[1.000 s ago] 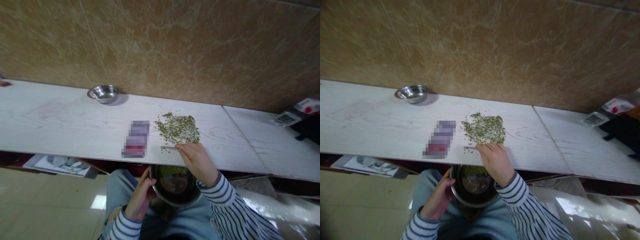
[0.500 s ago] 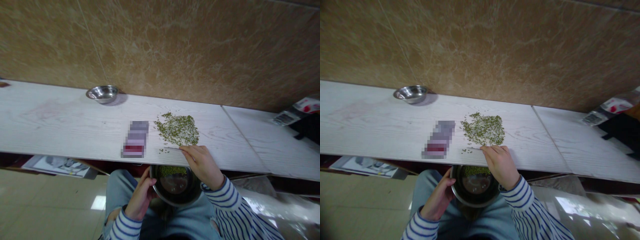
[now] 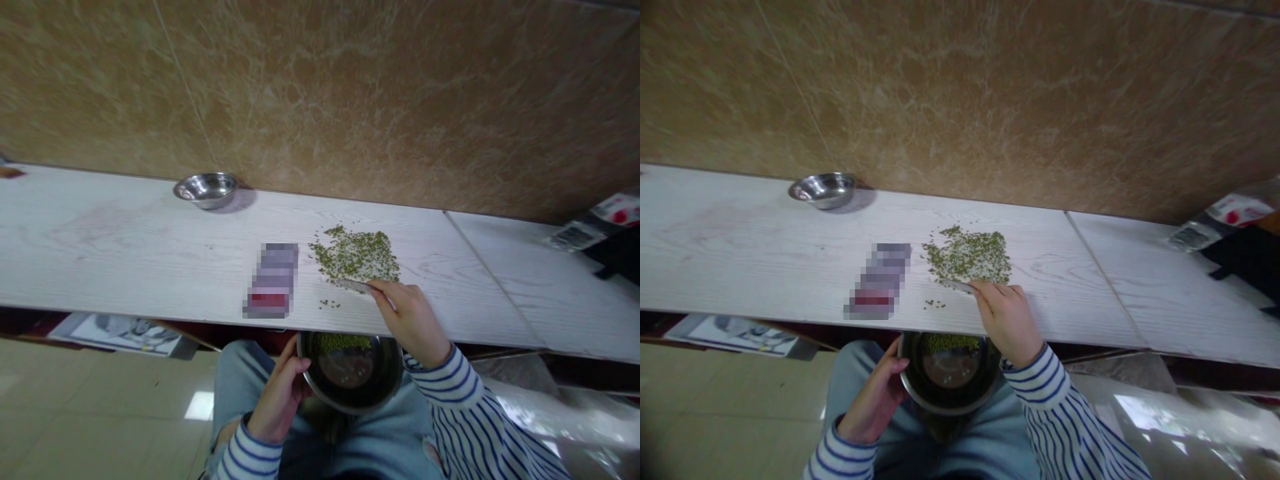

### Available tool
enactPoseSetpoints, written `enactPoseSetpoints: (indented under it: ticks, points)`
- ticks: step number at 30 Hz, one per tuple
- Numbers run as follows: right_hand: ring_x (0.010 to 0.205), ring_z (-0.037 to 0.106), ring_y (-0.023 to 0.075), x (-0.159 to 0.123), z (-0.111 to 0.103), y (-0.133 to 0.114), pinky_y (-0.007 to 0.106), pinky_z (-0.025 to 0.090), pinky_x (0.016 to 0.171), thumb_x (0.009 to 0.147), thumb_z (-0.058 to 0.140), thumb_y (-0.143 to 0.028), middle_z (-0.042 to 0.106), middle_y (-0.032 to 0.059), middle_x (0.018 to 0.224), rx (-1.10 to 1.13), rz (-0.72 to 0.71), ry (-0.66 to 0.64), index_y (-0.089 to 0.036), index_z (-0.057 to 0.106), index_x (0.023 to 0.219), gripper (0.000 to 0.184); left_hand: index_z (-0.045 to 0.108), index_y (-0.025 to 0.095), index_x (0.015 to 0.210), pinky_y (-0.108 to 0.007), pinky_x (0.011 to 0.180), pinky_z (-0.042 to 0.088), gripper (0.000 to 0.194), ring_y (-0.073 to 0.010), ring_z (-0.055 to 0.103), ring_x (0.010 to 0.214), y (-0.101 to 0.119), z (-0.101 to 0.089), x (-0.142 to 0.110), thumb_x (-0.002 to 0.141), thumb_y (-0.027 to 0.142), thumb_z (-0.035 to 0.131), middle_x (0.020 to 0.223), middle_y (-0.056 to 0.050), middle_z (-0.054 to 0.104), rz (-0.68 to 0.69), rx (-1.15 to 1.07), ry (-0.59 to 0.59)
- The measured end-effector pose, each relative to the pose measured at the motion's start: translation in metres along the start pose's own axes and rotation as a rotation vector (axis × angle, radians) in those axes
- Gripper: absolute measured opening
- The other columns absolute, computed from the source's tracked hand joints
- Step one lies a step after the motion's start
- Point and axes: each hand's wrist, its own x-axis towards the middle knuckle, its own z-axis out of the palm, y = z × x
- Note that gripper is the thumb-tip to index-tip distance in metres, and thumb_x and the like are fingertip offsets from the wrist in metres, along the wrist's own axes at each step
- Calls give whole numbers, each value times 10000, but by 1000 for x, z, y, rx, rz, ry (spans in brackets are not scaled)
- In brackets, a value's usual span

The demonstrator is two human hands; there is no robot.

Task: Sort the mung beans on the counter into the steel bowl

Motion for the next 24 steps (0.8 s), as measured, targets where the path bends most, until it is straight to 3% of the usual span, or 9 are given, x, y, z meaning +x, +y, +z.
enactPoseSetpoints:
  ticks: [13, 24]
  points:
    - [885, 620, 162, -3, 5, -27, 320, 400, 799, 935, 457, -221, 699, 37, 950, 61, -78, -108, -210, 614, 1058, 200, 537, 242, 1214, -304, 685, 495, 492, -196, 622, 841, 3, -7, -2, 724, 226, 587, 1047, -34, 679, 26, -19, 8]
    - [876, 612, 164, -6, 12, -33, 315, 384, 777, 928, 474, -211, 694, 33, 945, 53, -77, -90, -211, 613, 1061, 193, 513, 253, 1280, -330, 749, 490, 576, -217, 624, 903, 3, -20, -11, 712, 208, 597, 1098, -37, 671, 68, -32, 39]
